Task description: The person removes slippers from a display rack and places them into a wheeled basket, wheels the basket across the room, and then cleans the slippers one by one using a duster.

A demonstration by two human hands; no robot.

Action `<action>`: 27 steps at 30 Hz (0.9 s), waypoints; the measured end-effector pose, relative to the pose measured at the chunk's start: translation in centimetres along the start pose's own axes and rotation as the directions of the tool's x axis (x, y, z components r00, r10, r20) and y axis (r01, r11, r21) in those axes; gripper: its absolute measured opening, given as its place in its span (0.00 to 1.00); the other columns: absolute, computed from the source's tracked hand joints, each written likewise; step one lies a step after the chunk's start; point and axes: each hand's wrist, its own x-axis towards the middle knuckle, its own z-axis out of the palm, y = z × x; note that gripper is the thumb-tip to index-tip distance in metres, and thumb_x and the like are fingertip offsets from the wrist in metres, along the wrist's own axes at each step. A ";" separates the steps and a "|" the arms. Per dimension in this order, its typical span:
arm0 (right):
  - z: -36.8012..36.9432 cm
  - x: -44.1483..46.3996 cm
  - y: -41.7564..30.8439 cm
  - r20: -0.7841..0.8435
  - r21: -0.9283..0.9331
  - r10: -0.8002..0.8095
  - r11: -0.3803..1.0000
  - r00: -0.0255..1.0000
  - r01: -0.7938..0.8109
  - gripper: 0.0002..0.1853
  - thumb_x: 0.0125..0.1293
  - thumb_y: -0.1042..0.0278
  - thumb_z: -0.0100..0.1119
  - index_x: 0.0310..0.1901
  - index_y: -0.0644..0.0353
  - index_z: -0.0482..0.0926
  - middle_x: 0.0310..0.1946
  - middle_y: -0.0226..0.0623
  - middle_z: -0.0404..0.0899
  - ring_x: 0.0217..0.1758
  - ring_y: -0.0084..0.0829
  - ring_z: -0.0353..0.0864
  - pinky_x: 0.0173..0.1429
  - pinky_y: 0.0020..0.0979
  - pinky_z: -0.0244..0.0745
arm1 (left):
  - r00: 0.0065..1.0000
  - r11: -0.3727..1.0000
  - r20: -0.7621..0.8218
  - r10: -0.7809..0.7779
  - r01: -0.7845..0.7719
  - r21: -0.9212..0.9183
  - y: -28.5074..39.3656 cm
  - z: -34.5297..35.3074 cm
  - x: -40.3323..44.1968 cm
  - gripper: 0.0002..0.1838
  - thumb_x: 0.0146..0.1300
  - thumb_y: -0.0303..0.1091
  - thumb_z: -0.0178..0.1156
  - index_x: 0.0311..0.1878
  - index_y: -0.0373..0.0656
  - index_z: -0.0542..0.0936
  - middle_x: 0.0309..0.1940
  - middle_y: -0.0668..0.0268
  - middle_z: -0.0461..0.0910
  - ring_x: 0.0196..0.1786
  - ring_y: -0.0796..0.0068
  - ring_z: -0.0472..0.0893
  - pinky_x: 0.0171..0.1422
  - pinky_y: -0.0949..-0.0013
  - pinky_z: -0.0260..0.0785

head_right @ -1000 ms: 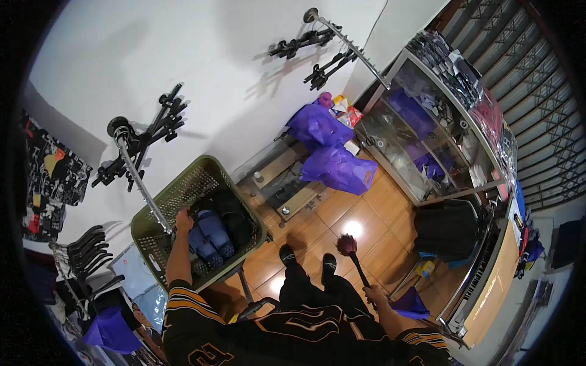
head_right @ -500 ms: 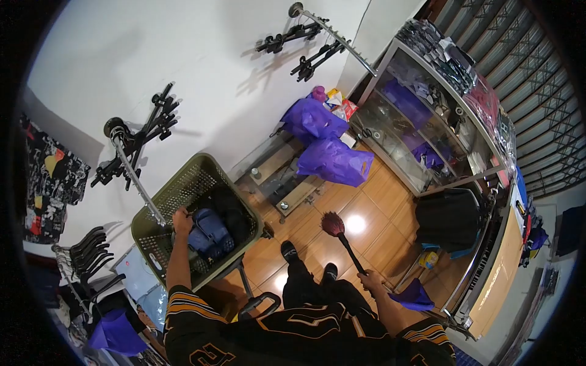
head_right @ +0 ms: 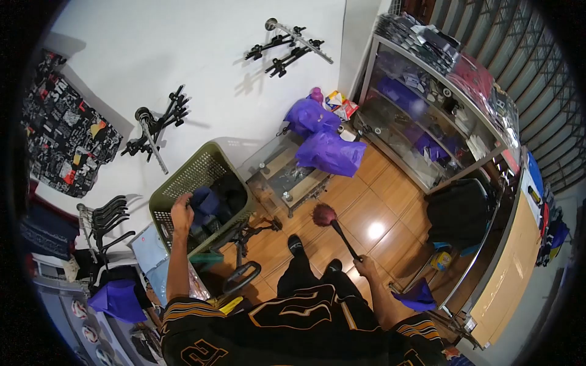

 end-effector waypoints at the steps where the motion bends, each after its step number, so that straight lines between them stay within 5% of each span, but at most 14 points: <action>1: -0.8 -0.6 -0.5 0.016 0.102 0.016 0.995 1.000 -0.018 0.19 0.63 0.61 0.59 0.48 0.69 0.80 0.27 0.45 0.82 0.22 0.32 0.81 0.24 0.33 0.76 | 1.000 1.000 0.000 -0.004 0.004 0.005 1.0 -0.9 0.4 0.19 0.47 0.16 0.53 0.43 0.41 0.80 0.42 0.55 0.82 0.45 0.49 0.81 0.52 0.54 0.73; 6: -4.2 -4.6 -2.8 -0.185 0.239 -0.196 0.942 0.963 0.237 0.23 0.67 0.62 0.54 0.63 0.60 0.69 0.26 0.42 0.79 0.25 0.30 0.78 0.28 0.32 0.74 | 0.998 0.996 0.060 -0.005 0.000 0.088 9.4 -7.0 2.5 0.16 0.51 0.22 0.54 0.43 0.41 0.82 0.38 0.54 0.84 0.42 0.50 0.82 0.51 0.55 0.74; 11: -7.7 -9.3 -7.9 -0.443 0.265 -0.338 0.836 0.831 0.481 0.22 0.70 0.64 0.50 0.64 0.58 0.68 0.27 0.41 0.79 0.31 0.29 0.77 0.36 0.31 0.72 | 0.971 0.980 0.156 0.183 -0.167 -0.109 17.1 -8.0 4.7 0.17 0.52 0.24 0.53 0.45 0.42 0.84 0.40 0.54 0.84 0.46 0.52 0.83 0.53 0.58 0.74; 13: -8.7 -11.2 -9.4 -0.419 0.328 -0.283 0.839 0.863 0.435 0.22 0.70 0.66 0.50 0.65 0.58 0.68 0.34 0.44 0.81 0.35 0.30 0.79 0.39 0.31 0.73 | 0.963 0.974 0.173 0.205 -0.184 -0.129 20.3 -7.1 5.6 0.17 0.53 0.25 0.52 0.45 0.42 0.84 0.41 0.54 0.84 0.46 0.52 0.83 0.55 0.58 0.73; 17: -11.4 -15.7 -11.4 -0.203 0.336 -0.483 0.783 0.852 0.524 0.24 0.66 0.72 0.55 0.64 0.59 0.70 0.54 0.47 0.79 0.53 0.35 0.79 0.56 0.34 0.74 | 0.941 0.949 0.153 0.302 -0.281 -0.146 26.7 -4.5 7.3 0.18 0.53 0.27 0.54 0.47 0.43 0.84 0.42 0.52 0.84 0.47 0.50 0.82 0.56 0.56 0.73; 19: -12.4 -16.4 -10.2 0.230 0.207 -0.671 0.742 0.705 0.638 0.25 0.64 0.73 0.56 0.64 0.59 0.70 0.56 0.48 0.78 0.57 0.35 0.77 0.60 0.34 0.71 | 0.936 0.948 0.183 0.301 -0.274 -0.159 29.5 -3.3 7.6 0.18 0.53 0.28 0.54 0.48 0.44 0.84 0.43 0.51 0.83 0.47 0.48 0.82 0.56 0.55 0.73; 20: -11.8 -16.0 -9.3 0.127 0.203 -0.717 0.695 0.685 0.690 0.23 0.64 0.73 0.59 0.61 0.62 0.73 0.48 0.46 0.82 0.48 0.33 0.80 0.55 0.32 0.74 | 0.925 0.937 0.180 0.335 -0.306 -0.171 30.6 -2.6 7.8 0.19 0.54 0.28 0.54 0.49 0.46 0.84 0.43 0.50 0.83 0.46 0.47 0.82 0.56 0.54 0.73; 21: -11.7 -16.2 -9.2 0.109 0.205 -0.715 0.696 0.691 0.688 0.23 0.64 0.73 0.59 0.61 0.62 0.73 0.48 0.46 0.82 0.48 0.33 0.80 0.55 0.32 0.74 | 0.918 0.930 0.181 0.353 -0.323 -0.177 31.7 -2.1 7.9 0.19 0.54 0.28 0.54 0.49 0.46 0.84 0.43 0.50 0.83 0.46 0.47 0.82 0.56 0.54 0.73; 23: -11.4 -16.4 -9.3 -0.195 0.280 -0.520 0.783 0.831 0.556 0.24 0.64 0.73 0.56 0.64 0.60 0.71 0.56 0.47 0.79 0.57 0.41 0.79 0.63 0.36 0.70 | 0.911 0.923 0.174 0.375 -0.349 -0.164 33.6 -1.1 8.2 0.19 0.53 0.28 0.54 0.49 0.47 0.84 0.43 0.49 0.83 0.46 0.46 0.82 0.56 0.53 0.73; 24: -11.0 -16.2 -9.3 -0.379 0.208 -0.481 0.788 0.791 0.579 0.24 0.64 0.71 0.57 0.63 0.60 0.71 0.55 0.48 0.79 0.56 0.43 0.80 0.62 0.36 0.71 | 0.906 0.918 0.171 0.387 -0.360 -0.170 34.4 -0.6 8.2 0.19 0.53 0.28 0.54 0.49 0.47 0.84 0.43 0.49 0.83 0.46 0.46 0.82 0.56 0.53 0.73; 25: -11.4 -16.3 -8.7 -0.390 0.209 -0.476 0.788 0.788 0.579 0.24 0.64 0.71 0.57 0.63 0.60 0.71 0.55 0.48 0.79 0.56 0.43 0.80 0.62 0.36 0.71 | 0.903 0.913 0.173 0.392 -0.359 -0.193 35.2 -0.2 8.3 0.20 0.53 0.28 0.54 0.49 0.47 0.84 0.43 0.48 0.82 0.46 0.46 0.81 0.56 0.53 0.72; 27: -12.7 -16.4 -7.6 -0.132 0.069 -0.653 0.744 0.745 0.665 0.24 0.62 0.72 0.60 0.61 0.63 0.73 0.50 0.51 0.81 0.50 0.36 0.82 0.55 0.34 0.75 | 0.894 0.901 0.174 0.413 -0.374 -0.219 36.6 0.7 8.5 0.20 0.52 0.27 0.54 0.49 0.48 0.84 0.43 0.48 0.82 0.47 0.45 0.81 0.56 0.53 0.72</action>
